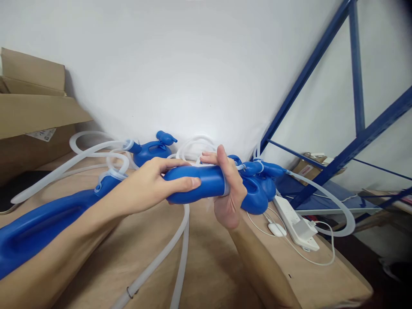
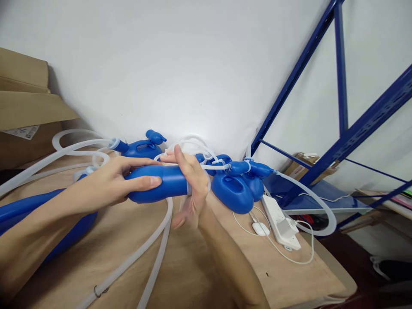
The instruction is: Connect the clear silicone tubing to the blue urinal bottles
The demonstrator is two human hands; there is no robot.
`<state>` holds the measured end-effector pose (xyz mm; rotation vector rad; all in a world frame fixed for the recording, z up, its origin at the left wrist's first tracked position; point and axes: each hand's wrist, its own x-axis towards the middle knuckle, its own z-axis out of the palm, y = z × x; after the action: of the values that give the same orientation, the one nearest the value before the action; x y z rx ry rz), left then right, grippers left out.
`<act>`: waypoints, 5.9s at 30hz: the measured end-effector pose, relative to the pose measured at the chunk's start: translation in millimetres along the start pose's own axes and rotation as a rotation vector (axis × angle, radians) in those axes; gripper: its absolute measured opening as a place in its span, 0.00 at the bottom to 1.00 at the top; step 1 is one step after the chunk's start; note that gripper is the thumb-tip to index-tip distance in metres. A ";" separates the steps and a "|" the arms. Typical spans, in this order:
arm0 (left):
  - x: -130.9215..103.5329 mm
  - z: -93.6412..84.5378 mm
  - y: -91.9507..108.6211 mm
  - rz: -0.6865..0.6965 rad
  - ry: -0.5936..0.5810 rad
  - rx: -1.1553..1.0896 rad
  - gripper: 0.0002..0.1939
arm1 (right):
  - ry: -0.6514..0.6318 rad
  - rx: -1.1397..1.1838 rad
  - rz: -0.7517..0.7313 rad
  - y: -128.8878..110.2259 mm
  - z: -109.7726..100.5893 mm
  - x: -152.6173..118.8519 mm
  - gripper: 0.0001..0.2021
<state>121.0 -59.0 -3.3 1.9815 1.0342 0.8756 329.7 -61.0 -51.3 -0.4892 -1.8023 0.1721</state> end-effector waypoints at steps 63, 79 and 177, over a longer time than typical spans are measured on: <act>5.7 14.7 -27.3 1.156 0.651 0.984 0.23 | 0.051 0.226 0.351 8.3 -38.1 31.4 0.17; 6.6 18.7 -26.6 1.144 0.619 1.073 0.22 | 0.245 -0.005 0.370 10.6 -24.8 28.5 0.10; 8.1 -0.9 -18.0 1.255 0.567 1.226 0.15 | 0.382 0.187 0.310 15.2 7.8 24.4 0.01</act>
<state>117.2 -44.3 -15.9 3.7002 0.4413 1.7649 320.8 -36.1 -37.5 -0.6198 -1.3174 0.4273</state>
